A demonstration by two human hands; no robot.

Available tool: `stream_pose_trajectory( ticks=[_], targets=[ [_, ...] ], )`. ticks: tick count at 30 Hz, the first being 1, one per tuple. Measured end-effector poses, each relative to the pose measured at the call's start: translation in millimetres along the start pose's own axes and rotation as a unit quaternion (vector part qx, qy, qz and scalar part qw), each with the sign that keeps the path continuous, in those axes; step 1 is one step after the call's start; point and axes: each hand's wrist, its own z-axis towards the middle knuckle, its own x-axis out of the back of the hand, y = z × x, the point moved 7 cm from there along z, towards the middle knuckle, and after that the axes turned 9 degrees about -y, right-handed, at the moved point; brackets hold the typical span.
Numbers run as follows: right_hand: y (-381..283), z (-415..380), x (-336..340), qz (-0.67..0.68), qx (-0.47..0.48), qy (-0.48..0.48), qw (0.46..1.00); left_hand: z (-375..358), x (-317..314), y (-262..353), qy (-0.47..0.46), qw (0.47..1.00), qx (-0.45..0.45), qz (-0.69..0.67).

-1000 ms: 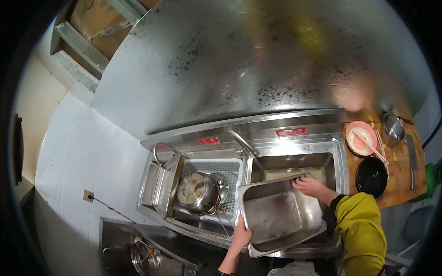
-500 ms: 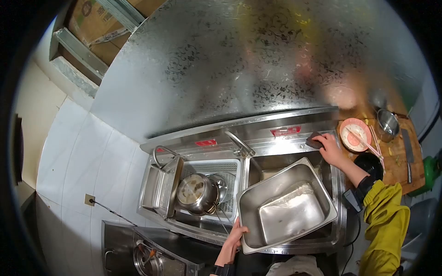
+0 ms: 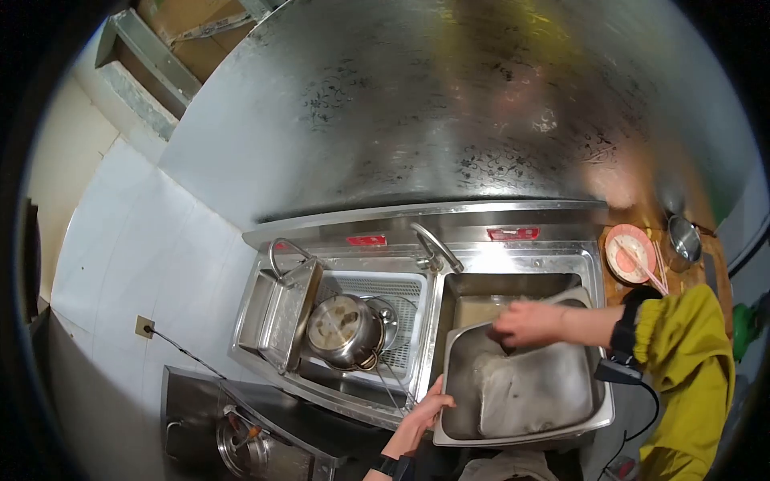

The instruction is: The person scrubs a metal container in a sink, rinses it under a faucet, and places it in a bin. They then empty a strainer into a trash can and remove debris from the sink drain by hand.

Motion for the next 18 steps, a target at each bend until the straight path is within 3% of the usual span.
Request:
stream_pose_trajectory(
  ticks=[2,5,6,8,11,14,16,18],
  targets=[
    [-22.4,18.6,-28.9,-0.073,0.102,0.04,0.991,8.0,-3.8,-2.9,-0.017,0.999,0.002,0.032],
    [-36.8,49.2,-86.6,-0.195,0.171,0.071,0.963,18.2,-14.1,-6.7,-0.021,0.998,-0.023,0.063],
    [-42.6,57.1,-111.3,-0.258,0.195,0.002,0.946,21.9,-12.5,-11.5,-0.031,0.998,-0.007,0.061],
    [-50.5,56.1,-127.2,-0.236,0.222,0.066,0.944,24.7,-8.7,-25.9,-0.051,0.997,0.029,0.053],
    [-52.8,56.9,-138.2,-0.155,0.168,0.047,0.972,18.0,-10.5,-11.8,-0.042,0.994,0.064,0.074],
    [-63.1,43.7,-200.3,-0.122,0.199,-0.097,0.968,19.5,-14.8,-1.7,-0.053,0.994,0.062,0.076],
    [-73.9,24.3,-207.0,-0.166,0.181,-0.176,0.953,22.8,-11.0,-6.4,-0.055,0.995,0.057,0.063],
    [-74.9,7.1,-209.1,-0.114,0.161,-0.214,0.957,21.5,-11.7,-3.9,-0.062,0.995,0.037,0.07]
  ],
)
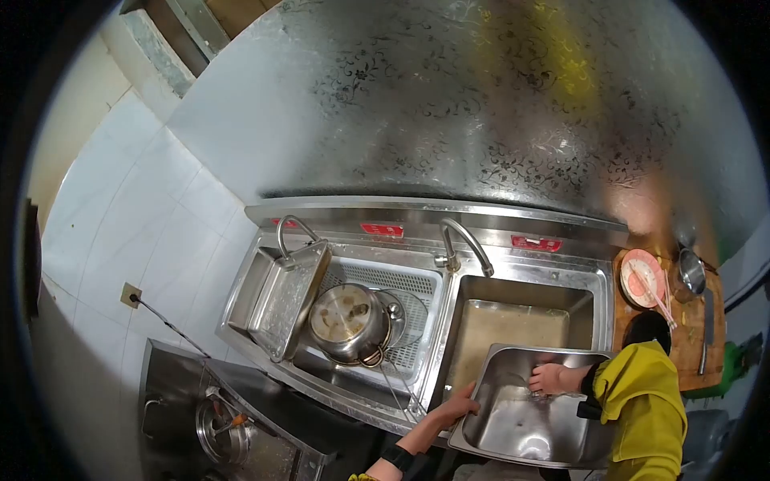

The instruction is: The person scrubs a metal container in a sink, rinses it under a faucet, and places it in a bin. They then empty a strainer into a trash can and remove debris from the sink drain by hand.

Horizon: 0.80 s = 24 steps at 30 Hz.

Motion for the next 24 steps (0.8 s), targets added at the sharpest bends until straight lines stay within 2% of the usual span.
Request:
stream_pose_trajectory(
  ticks=[3,4,5,6,7,10,12,13,14,16,17,18,19,22,23,24],
  targets=[
    [-4.0,-17.9,-33.7,0.006,-0.015,-0.092,0.996,-10.2,-3.1,11.5,0.019,1.0,0.019,-0.001],
    [12.1,-34.3,-26.4,0.067,-0.095,-0.043,0.992,-16.4,-1.6,15.6,0.034,0.999,0.033,-0.006],
    [27.6,-52.3,-22.6,0.044,-0.144,-0.024,0.988,-16.1,5.8,10.6,0.053,0.996,0.06,-0.029],
    [42.8,-74.2,-0.8,0.048,-0.167,-0.056,0.983,-18.9,12.3,16.1,0.076,0.994,0.08,-0.002],
    [58.5,-97.1,22.8,0.051,-0.19,-0.087,0.977,-13.8,18.2,11.2,0.057,0.996,0.069,-0.013],
    [87.5,-145.2,61.1,0.033,-0.275,0.017,0.961,23.1,54.5,-21.2,0.034,0.998,0.051,-0.002],
    [103.3,-154.4,72.2,0.18,-0.35,0.068,0.917,19.7,59.0,-11.0,0.021,0.997,0.078,0.017],
    [106.0,-156.7,71.5,0.256,-0.382,0.094,0.883,0.3,43.9,21.6,0.027,0.984,0.137,0.109],
    [105.0,-149.2,52.7,0.365,-0.377,0.076,0.848,4.8,40.4,23.2,-0.003,0.984,0.137,0.112],
    [103.3,-117.5,-0.5,0.566,-0.352,0.039,0.744,23.1,43.1,22.2,-0.06,0.981,0.135,0.122],
    [98.6,-104.3,-8.4,0.601,-0.335,0.051,0.724,36.7,51.4,17.8,-0.066,0.974,0.14,0.168],
    [91.3,-92.7,-12.7,0.635,-0.316,0.063,0.702,35.4,46.7,22.5,-0.077,0.975,0.152,0.143],
    [81.6,-87.9,-11.2,0.672,-0.333,0.077,0.657,32.1,38.4,34.9,-0.089,0.975,0.165,0.117],
    [71.3,-70.6,-13.1,0.583,-0.309,0.301,0.688,47.7,38.6,35.5,-0.111,0.975,0.175,0.084],
    [64.0,-63.0,-47.9,0.675,-0.377,0.124,0.622,62.3,47.3,26.7,-0.113,0.976,0.164,0.082],
    [61.3,-60.5,-55.7,0.715,-0.365,0.126,0.582,72.4,56.3,22.3,-0.116,0.978,0.151,0.083]
  ],
)
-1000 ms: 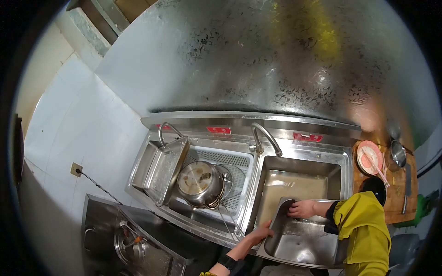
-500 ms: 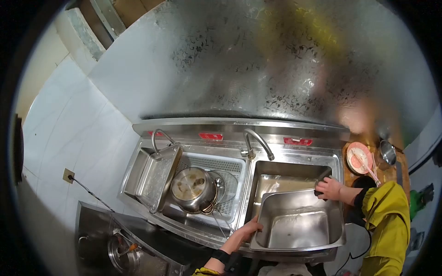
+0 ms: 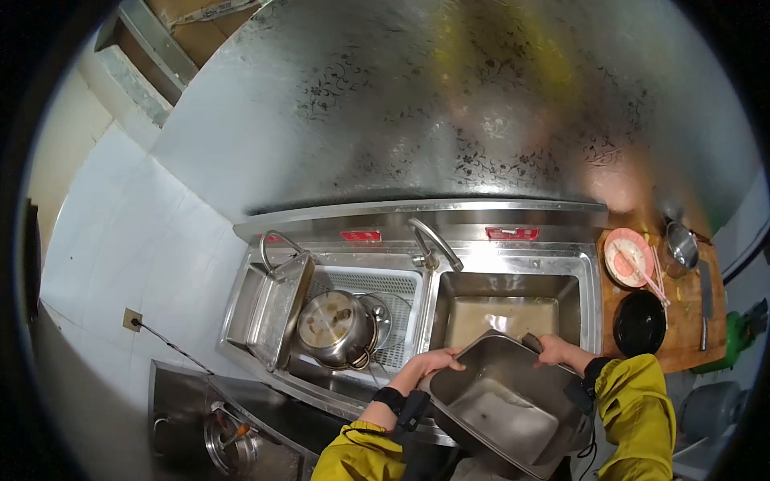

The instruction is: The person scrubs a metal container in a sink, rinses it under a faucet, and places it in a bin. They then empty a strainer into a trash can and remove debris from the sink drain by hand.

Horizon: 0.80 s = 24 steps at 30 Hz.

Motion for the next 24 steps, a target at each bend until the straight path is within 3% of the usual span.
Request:
stream_pose_trajectory(
  ticks=[2,3,6,7,9,10,11,12,13,14,16,19,21,24],
  targets=[
    [21.0,7.4,-4.8,0.106,-0.024,-0.034,0.994,-1.2,24.8,7.6,0.113,0.978,-0.002,0.178],
    [25.1,9.1,-2.8,0.123,0.013,0.001,0.992,-4.7,30.1,13.5,0.167,0.95,-0.003,0.263],
    [33.1,-2.9,0.9,0.169,-0.001,0.003,0.986,-69.9,2.9,27.3,0.362,0.851,0.022,0.379],
    [34.2,-5.9,1.6,0.191,-0.005,0.001,0.982,-93.2,-25.2,23.6,0.434,0.808,0.0,0.398],
    [37.7,-14.5,-2.2,0.236,-0.018,-0.007,0.971,-122.2,-80.4,0.9,0.548,0.773,-0.088,0.308],
    [36.6,-18.0,-3.7,0.251,-0.013,-0.008,0.968,-112.7,-95.0,-32.1,0.561,0.778,-0.106,0.263],
    [32.8,-21.5,-2.0,0.265,-0.006,-0.008,0.964,-78.2,-98.6,-79.7,0.486,0.837,-0.244,0.059],
    [29.9,-25.8,-1.8,0.277,-0.002,-0.01,0.961,-74.5,-139.5,-91.0,0.369,0.923,-0.037,-0.107],
    [28.4,-29.1,-0.5,0.26,-0.005,-0.012,0.966,-75.8,-162.0,-86.4,0.38,0.909,-0.076,-0.154],
    [26.5,-31.7,2.0,0.241,-0.008,-0.015,0.97,-89.6,-181.6,-60.1,0.385,0.906,-0.119,-0.132],
    [12.2,-42.8,8.8,0.213,0.002,-0.015,0.977,-73.5,-159.7,-81.6,0.475,0.828,-0.278,0.105],
    [-11.0,-61.0,27.2,0.203,0.026,0.0,0.979,-96.1,-149.3,-56.8,0.463,0.849,-0.255,-0.01],
    [1.9,-59.0,27.6,0.228,0.017,-0.003,0.974,-104.7,-129.3,-49.0,0.469,0.852,-0.23,0.032],
    [-19.3,-62.2,61.1,0.03,0.24,0.209,0.948,-120.7,-108.1,-23.5,0.472,0.854,-0.18,0.124]
  ],
)
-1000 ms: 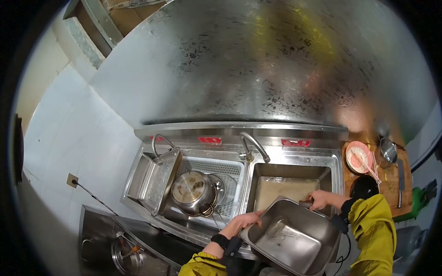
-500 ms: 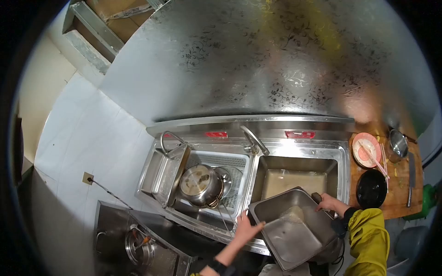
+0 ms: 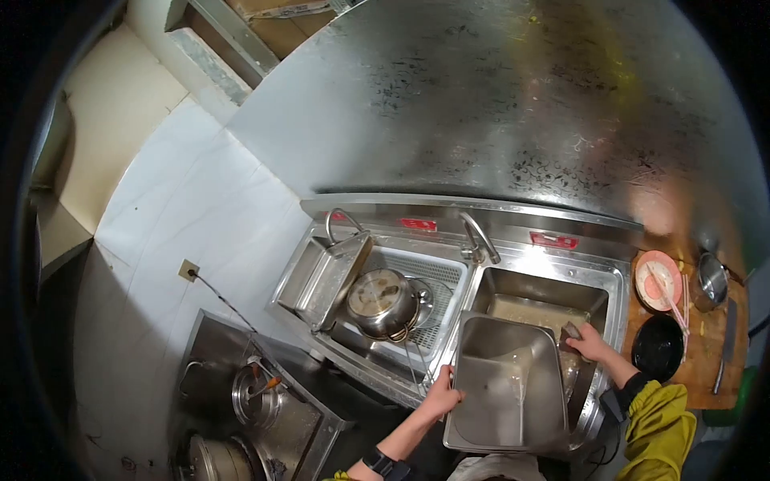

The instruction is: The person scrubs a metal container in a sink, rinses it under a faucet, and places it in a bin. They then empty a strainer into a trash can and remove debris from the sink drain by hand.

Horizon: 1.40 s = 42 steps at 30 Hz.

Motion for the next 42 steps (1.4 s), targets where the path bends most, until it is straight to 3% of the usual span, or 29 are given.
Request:
stream_pose_trajectory(
  ticks=[2,5,9,10,11,12,15,17,20,23,27,31,34,35,38,40,42],
  targets=[
    [-4.9,7.7,-7.5,-0.017,-0.006,-0.034,0.999,8.5,8.5,19.4,-0.026,0.999,0.003,0.038],
    [-76.8,11.5,-36.3,-0.039,0.027,-0.107,0.993,22.0,10.4,44.9,-0.063,0.996,0.024,0.061],
    [-62.6,26.9,-127.7,-0.116,0.003,-0.255,0.96,34.9,14.1,63.3,-0.098,0.984,0.07,0.13],
    [-101.6,18.2,-123.9,-0.185,0.056,-0.265,0.945,36.4,15.1,66.1,-0.095,0.983,0.068,0.139],
    [-85.2,20.8,-147.9,-0.238,0.108,-0.264,0.929,38.4,16.0,67.6,-0.092,0.983,0.067,0.147],
    [-96.4,16.9,-163.3,-0.388,0.245,-0.244,0.855,40.7,17.1,67.8,-0.089,0.982,0.065,0.155],
    [-87.4,6.9,-173.2,-0.624,0.308,-0.142,0.704,52.8,15.6,52.3,-0.125,0.97,0.055,0.199],
    [-70.0,12.1,-186.6,-0.68,0.35,-0.037,0.643,50.6,16.1,52.5,-0.122,0.957,0.053,0.257],
    [-57.6,25.8,-163.1,-0.662,0.399,-0.075,0.631,47.8,21.0,53.1,-0.132,0.944,0.06,0.297],
    [-76.8,43.6,-108.2,-0.617,0.432,-0.05,0.656,47.2,21.7,47.3,-0.147,0.94,0.083,0.298],
    [-85.2,39.5,-94.3,-0.631,0.425,-0.097,0.641,50.9,29.8,49.3,-0.156,0.936,0.106,0.299],
    [-50.0,10.9,-110.9,-0.526,0.376,-0.276,0.712,62.0,29.9,36.8,-0.167,0.929,0.095,0.317],
    [-53.9,14.7,-105.2,-0.535,0.423,-0.305,0.665,60.4,23.4,35.7,-0.179,0.93,0.108,0.301],
    [-61.0,26.2,-96.0,-0.558,0.384,-0.291,0.676,60.2,24.3,37.1,-0.181,0.934,0.11,0.287],
    [-90.7,51.2,-74.9,-0.567,0.43,-0.155,0.686,55.5,24.8,31.9,-0.19,0.942,0.11,0.256],
    [-87.7,49.7,-76.8,-0.556,0.417,-0.15,0.703,61.6,25.1,24.0,-0.191,0.946,0.084,0.247],
    [-83.1,46.2,-81.8,-0.536,0.392,-0.196,0.722,61.9,29.6,16.6,-0.212,0.942,0.13,0.225]
  ],
)
